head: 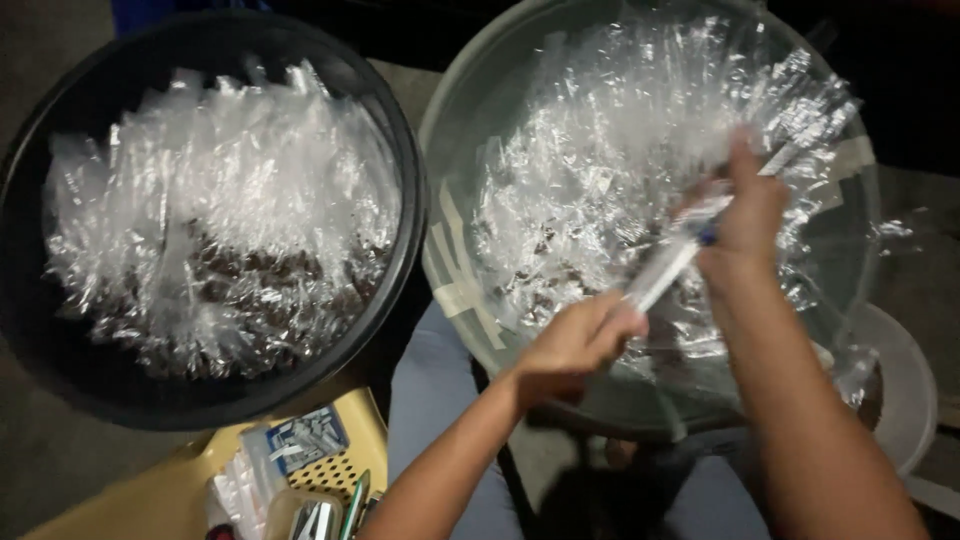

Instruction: Sealing small plastic bags containing snacks using a handheld heat sealer

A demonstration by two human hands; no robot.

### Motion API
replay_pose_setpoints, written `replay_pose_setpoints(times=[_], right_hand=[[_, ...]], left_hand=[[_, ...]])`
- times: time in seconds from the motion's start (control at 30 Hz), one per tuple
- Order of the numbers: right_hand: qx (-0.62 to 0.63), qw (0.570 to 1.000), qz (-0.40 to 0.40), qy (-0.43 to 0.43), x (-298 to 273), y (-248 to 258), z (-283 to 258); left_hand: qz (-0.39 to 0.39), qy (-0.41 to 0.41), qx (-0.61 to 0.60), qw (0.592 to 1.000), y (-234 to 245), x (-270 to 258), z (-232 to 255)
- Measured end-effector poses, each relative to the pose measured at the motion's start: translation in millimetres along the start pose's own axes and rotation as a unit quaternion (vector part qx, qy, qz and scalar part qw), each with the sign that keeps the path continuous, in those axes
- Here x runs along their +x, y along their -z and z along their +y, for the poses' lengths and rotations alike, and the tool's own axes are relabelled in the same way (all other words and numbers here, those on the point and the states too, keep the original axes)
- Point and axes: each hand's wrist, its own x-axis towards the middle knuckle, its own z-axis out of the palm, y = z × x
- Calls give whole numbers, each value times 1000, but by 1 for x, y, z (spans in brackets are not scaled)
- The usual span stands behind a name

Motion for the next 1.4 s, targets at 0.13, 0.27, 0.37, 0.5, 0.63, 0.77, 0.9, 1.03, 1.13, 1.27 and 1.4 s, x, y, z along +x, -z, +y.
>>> replay_pose_setpoints(times=[0.13,0.27,0.37,0.5,0.63,0.77,0.9,1.03,1.13,1.27,1.4], right_hand=[[134,986,-43,-89,80,73,18],[280,942,-21,-185,181,170,45],[181,957,-123,-189,147,160,33],[52,984,-85,-148,72,84,-6],[18,987,-92,-132,48,64,-13],[-18,987,-107,-121,42,62,-20],[0,988,-87,-129,29,63,-30],[-4,989,-82,-122,17,66,-40],[-6,986,-119,-113,29,84,-36],[-6,984,-144,-109,9,92,-52],[1,982,-165,-91,-7,95,-66]], left_hand=[[-32,29,13,999,42,-34,-67],[240,315,176,901,142,-62,56],[435,68,422,792,243,-63,-21],[321,274,530,735,251,-21,-24],[153,342,613,695,249,3,-104],[162,358,620,679,264,16,-128],[310,229,592,708,237,22,-94],[345,-154,425,823,175,72,-92],[271,-130,346,889,142,139,-142],[320,16,199,926,130,231,-218],[387,106,52,914,104,294,-253]])
